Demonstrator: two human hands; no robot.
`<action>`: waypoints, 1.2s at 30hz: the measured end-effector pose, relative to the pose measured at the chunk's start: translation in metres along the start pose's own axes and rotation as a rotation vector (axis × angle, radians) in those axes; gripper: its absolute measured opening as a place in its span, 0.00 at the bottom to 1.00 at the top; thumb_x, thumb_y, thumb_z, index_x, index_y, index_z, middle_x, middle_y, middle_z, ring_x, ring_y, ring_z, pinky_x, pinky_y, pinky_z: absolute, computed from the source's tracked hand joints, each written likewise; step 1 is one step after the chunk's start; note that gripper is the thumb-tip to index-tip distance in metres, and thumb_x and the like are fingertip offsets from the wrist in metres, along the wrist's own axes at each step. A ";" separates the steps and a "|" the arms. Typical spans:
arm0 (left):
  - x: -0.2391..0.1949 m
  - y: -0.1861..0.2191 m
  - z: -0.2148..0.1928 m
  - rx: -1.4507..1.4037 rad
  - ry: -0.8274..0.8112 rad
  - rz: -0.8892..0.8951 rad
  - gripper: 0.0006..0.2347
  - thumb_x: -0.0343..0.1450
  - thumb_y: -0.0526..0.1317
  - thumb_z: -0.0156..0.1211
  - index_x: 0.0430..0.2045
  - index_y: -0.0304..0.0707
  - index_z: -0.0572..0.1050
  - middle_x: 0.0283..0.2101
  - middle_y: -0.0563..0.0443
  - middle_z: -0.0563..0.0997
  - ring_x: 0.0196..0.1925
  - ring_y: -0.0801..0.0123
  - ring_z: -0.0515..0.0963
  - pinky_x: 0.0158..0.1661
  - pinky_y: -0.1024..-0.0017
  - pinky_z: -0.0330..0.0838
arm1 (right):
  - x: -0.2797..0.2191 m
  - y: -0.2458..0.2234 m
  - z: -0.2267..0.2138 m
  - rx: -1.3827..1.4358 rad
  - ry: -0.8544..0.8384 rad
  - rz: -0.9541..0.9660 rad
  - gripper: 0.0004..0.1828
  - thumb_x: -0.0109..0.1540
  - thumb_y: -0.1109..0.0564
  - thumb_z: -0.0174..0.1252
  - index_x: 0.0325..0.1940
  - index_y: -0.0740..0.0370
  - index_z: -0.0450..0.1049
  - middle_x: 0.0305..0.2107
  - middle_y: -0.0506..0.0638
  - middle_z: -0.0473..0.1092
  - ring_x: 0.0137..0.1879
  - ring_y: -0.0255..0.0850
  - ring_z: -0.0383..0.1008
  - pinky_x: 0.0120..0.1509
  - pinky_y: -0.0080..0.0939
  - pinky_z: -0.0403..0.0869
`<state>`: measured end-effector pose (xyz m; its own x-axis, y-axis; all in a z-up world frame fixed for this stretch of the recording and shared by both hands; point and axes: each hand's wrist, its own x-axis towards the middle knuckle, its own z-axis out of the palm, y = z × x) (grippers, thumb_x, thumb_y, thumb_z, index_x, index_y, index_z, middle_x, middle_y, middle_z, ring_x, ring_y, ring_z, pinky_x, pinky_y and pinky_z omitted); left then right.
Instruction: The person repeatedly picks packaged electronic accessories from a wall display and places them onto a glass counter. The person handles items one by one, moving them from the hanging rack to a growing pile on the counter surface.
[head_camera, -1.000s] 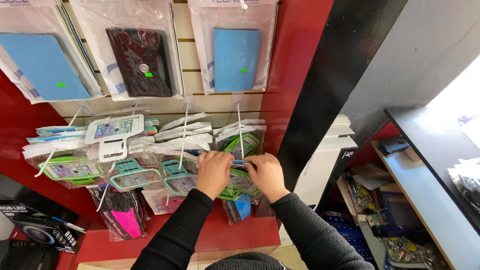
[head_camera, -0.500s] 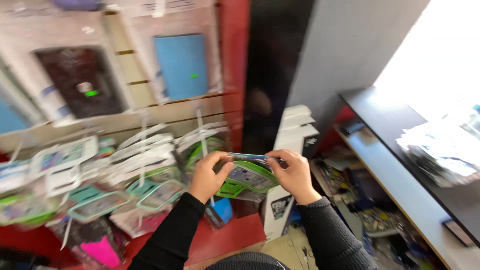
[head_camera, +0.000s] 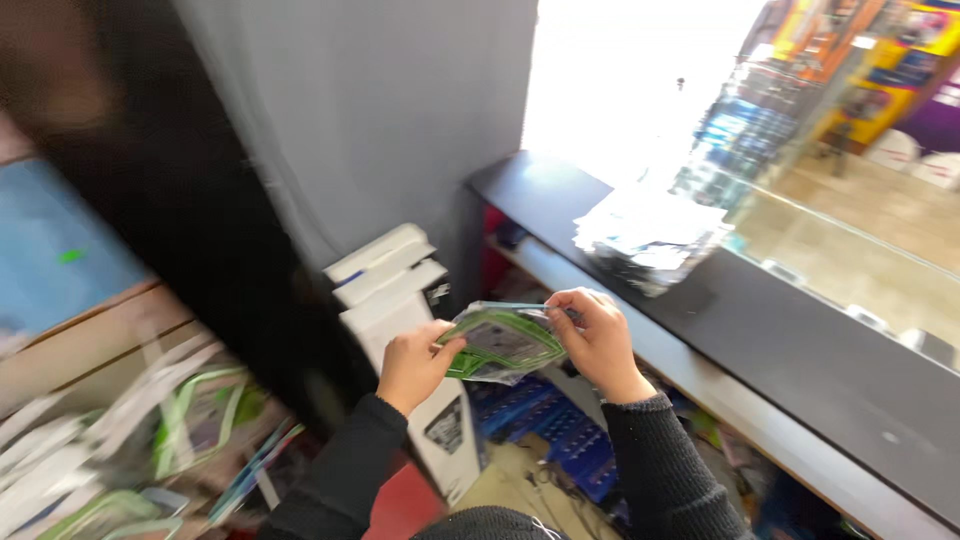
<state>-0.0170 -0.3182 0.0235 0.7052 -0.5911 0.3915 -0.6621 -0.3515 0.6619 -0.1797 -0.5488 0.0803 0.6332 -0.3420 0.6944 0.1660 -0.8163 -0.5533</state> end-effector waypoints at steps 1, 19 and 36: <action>0.013 0.008 0.018 -0.046 0.002 -0.006 0.09 0.68 0.49 0.70 0.36 0.52 0.83 0.35 0.53 0.87 0.35 0.58 0.88 0.38 0.59 0.83 | 0.000 0.013 -0.013 -0.072 0.061 -0.042 0.02 0.62 0.53 0.65 0.38 0.49 0.81 0.29 0.45 0.78 0.42 0.50 0.79 0.53 0.48 0.75; 0.242 0.176 0.207 -0.366 -0.159 0.032 0.16 0.74 0.44 0.59 0.55 0.44 0.68 0.43 0.36 0.86 0.47 0.43 0.85 0.49 0.50 0.76 | -0.011 0.221 -0.111 -0.277 0.159 0.202 0.50 0.67 0.31 0.47 0.81 0.66 0.42 0.71 0.69 0.54 0.69 0.64 0.66 0.70 0.67 0.66; 0.304 0.163 0.299 0.384 -0.440 -0.063 0.15 0.78 0.40 0.39 0.58 0.39 0.68 0.58 0.43 0.75 0.61 0.54 0.72 0.59 0.53 0.67 | -0.001 0.235 -0.106 -0.112 -0.136 0.522 0.54 0.62 0.20 0.28 0.81 0.56 0.44 0.79 0.52 0.42 0.84 0.46 0.37 0.82 0.52 0.41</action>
<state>0.0141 -0.7724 0.0593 0.6292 -0.7773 0.0025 -0.7244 -0.5852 0.3643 -0.2213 -0.7897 -0.0018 0.7030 -0.6574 0.2712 -0.2728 -0.6014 -0.7509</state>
